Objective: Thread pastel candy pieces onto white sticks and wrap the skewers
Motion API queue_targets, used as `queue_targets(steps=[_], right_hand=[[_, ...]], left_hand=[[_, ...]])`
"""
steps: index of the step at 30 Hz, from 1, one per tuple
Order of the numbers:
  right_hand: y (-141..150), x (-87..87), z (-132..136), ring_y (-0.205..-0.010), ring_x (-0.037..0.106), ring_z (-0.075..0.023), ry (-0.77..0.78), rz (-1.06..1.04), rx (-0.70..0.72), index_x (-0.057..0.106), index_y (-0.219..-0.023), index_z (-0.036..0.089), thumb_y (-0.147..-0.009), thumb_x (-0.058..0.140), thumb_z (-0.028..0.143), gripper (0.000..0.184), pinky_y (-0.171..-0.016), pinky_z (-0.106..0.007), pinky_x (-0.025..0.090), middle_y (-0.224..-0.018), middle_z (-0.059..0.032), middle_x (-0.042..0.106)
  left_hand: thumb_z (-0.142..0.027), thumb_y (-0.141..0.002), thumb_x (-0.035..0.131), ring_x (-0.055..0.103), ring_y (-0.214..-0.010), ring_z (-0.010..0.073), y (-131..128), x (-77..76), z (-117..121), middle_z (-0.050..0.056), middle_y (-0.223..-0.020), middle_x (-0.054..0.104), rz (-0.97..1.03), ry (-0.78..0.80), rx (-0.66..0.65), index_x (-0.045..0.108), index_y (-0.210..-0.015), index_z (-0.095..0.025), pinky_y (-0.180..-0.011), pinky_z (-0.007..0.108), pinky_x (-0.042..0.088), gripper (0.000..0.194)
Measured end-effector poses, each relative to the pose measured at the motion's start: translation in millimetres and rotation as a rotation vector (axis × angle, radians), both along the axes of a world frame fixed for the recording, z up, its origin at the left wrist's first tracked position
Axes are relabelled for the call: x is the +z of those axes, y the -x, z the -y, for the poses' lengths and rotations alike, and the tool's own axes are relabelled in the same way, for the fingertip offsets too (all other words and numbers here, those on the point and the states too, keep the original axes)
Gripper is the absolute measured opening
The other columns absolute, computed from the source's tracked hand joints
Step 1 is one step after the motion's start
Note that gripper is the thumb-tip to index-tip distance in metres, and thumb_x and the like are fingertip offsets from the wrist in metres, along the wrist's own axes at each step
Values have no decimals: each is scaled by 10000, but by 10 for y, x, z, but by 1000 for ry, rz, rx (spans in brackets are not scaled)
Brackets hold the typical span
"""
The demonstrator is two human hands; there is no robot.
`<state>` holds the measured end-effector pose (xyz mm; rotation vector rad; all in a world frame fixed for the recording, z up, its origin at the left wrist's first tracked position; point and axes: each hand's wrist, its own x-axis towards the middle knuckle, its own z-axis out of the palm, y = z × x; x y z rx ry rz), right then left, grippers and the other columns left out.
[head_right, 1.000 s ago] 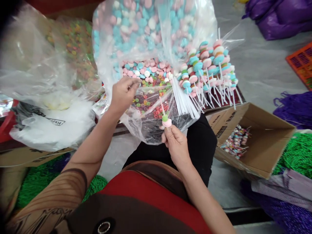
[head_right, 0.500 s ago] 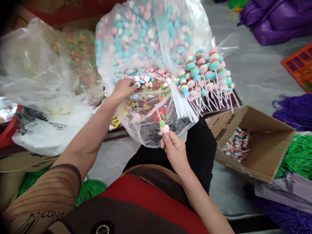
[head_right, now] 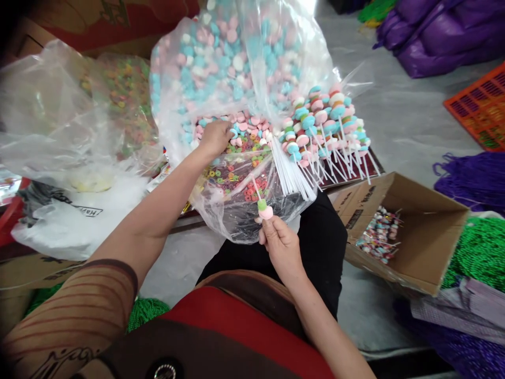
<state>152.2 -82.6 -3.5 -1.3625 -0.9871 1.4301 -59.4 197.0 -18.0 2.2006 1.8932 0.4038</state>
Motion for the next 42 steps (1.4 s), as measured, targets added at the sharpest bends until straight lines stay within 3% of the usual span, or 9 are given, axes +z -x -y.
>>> queue_targets(steps=[7, 11, 16, 19, 22, 26, 29, 34, 42], right_hand=[[-19, -10, 7, -476, 364, -75, 7, -8, 6, 715, -913, 180, -939, 653, 659, 484, -470, -241, 261, -574, 55, 499], [-7, -13, 0, -476, 354, -76, 7, -6, 15, 712, -925, 177, -935, 646, 675, 502, -475, -246, 261, -572, 58, 496], [19, 24, -8, -476, 349, -80, -5, 0, 20, 703, -911, 180, -931, 634, 692, 517, -475, -251, 263, -571, 57, 493], [19, 42, -2, -473, 342, -80, -3, 0, 17, 697, -903, 181, -925, 636, 698, 521, -471, -250, 261, -568, 59, 488], [-12, 44, -25, -476, 339, -80, -12, 7, 7, 694, -896, 186, -935, 640, 677, 496, -470, -249, 261, -568, 60, 485], [-68, 73, -197, -505, 348, -82, -91, 16, -73, 690, -893, 203, -955, 660, 602, 405, -482, -247, 265, -621, 49, 511], [-51, 135, -401, -535, 361, -90, -166, 41, -142, 660, -838, 216, -927, 712, 560, 359, -496, -252, 281, -652, 42, 510], [59, 224, -578, -589, 421, -120, -184, 77, -141, 678, -925, 233, -887, 712, 612, 382, -504, -265, 296, -683, 30, 492], [62, 187, -536, -591, 364, -94, -145, -10, -211, 570, -794, 233, -804, 800, 511, 360, -514, -238, 294, -668, 62, 430]], left_hand=[[-151, -929, 533, 572, -1306, 362, -54, 144, 211, 209, -1391, 625, -130, 38, -26, 690, -1242, -139, -1096, 443, 433, 351], [-147, -934, 506, 598, -1282, 391, -89, 239, 344, 226, -1304, 690, -186, 40, -35, 674, -1269, -121, -1057, 480, 455, 376], [-131, -915, 500, 675, -1172, 362, -52, 215, 387, 198, -1198, 746, -117, 7, 17, 676, -1255, -141, -976, 451, 492, 382], [-123, -881, 552, 689, -1144, 329, 25, 174, 385, 163, -1157, 762, 34, -34, 71, 689, -1187, -154, -993, 432, 507, 337], [-131, -848, 606, 724, -958, 239, 82, 178, 491, 91, -1011, 778, 436, -3, 151, 688, -1100, -165, -906, 365, 559, 267], [-212, -818, 677, 695, -720, 140, -3, 274, 948, 22, -913, 769, 1123, 179, 121, 690, -1031, -192, -699, 276, 574, 215], [-322, -764, 797, 726, -733, 153, -201, 357, 1405, 25, -885, 775, 1423, 378, 49, 719, -973, -212, -706, 294, 599, 249], [-456, -737, 883, 718, -711, 173, -543, 364, 1879, 4, -791, 744, 1555, 502, -8, 719, -972, -251, -700, 326, 588, 352], [-487, -823, 832, 628, -719, 137, -681, 287, 2026, -11, -803, 723, 1348, 201, 33, 761, -907, -255, -737, 283, 527, 257]])
